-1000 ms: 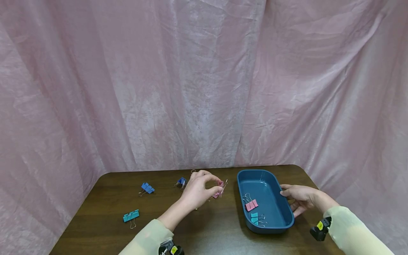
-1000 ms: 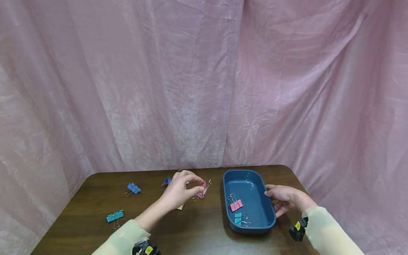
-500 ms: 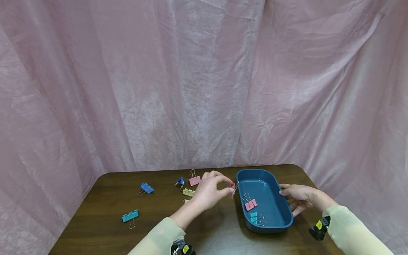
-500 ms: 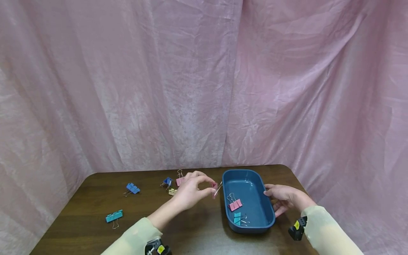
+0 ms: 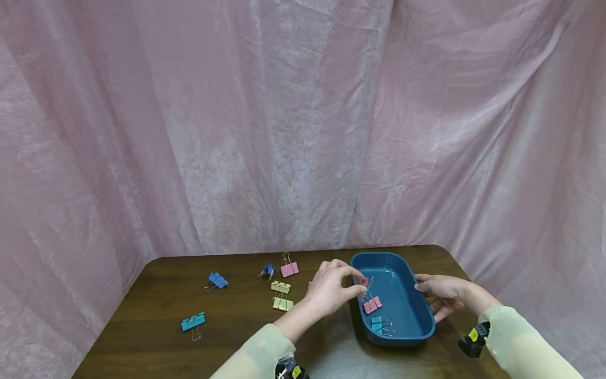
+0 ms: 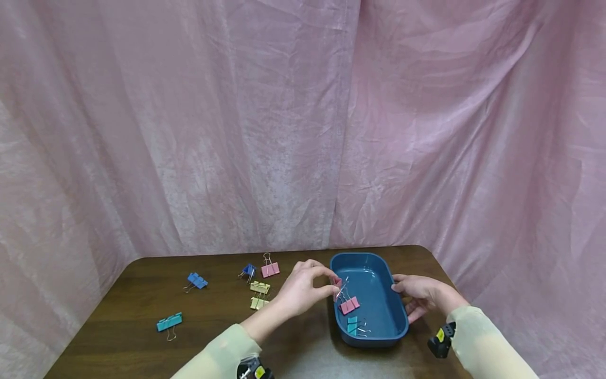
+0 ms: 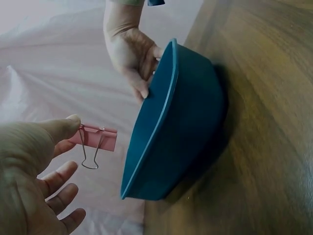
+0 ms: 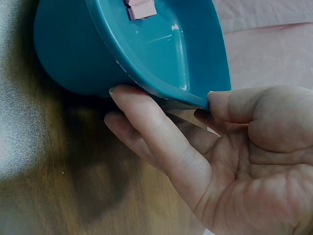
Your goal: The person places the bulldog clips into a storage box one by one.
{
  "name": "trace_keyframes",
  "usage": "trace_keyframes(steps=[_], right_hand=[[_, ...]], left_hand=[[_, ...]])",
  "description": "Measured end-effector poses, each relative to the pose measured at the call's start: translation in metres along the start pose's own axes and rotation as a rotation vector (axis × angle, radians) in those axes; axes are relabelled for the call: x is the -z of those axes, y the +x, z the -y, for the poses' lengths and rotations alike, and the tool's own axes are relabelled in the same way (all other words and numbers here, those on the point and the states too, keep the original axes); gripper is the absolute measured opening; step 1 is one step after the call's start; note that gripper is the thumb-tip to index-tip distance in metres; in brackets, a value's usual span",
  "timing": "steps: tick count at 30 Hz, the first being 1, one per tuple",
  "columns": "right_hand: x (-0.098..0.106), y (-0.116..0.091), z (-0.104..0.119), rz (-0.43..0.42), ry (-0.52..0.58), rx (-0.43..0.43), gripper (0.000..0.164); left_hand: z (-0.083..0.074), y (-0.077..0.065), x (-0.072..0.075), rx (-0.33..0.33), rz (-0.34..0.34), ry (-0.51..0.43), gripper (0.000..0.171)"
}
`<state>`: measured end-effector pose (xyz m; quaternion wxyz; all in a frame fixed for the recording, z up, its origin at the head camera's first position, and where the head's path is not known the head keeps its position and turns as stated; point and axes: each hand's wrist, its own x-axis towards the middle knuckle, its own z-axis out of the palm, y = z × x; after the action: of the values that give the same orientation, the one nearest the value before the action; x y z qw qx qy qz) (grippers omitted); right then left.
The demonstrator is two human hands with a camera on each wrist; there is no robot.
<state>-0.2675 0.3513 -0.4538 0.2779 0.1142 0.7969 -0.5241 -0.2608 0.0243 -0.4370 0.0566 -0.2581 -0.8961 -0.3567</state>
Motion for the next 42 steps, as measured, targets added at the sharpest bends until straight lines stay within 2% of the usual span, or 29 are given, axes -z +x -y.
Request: trace_keyframes(steps=[9,32,38,42], right_hand=[[-0.001,0.000,0.001,0.002,-0.003,0.010,0.058],[-0.001,0.004,-0.002,0.019,0.021,0.003,0.057],[-0.002,0.004,-0.002,0.019,0.025,0.004,0.057],[-0.003,0.003,-0.001,0.013,0.016,0.005,0.057]], left_hand=[[-0.006,0.004,-0.011,-0.051,0.007,0.012,0.015],[-0.020,0.011,-0.042,-0.020,0.083,0.174,0.015],[-0.020,0.011,-0.047,-0.010,0.109,0.193,0.031],[-0.014,0.009,-0.045,-0.013,0.094,0.172,0.041]])
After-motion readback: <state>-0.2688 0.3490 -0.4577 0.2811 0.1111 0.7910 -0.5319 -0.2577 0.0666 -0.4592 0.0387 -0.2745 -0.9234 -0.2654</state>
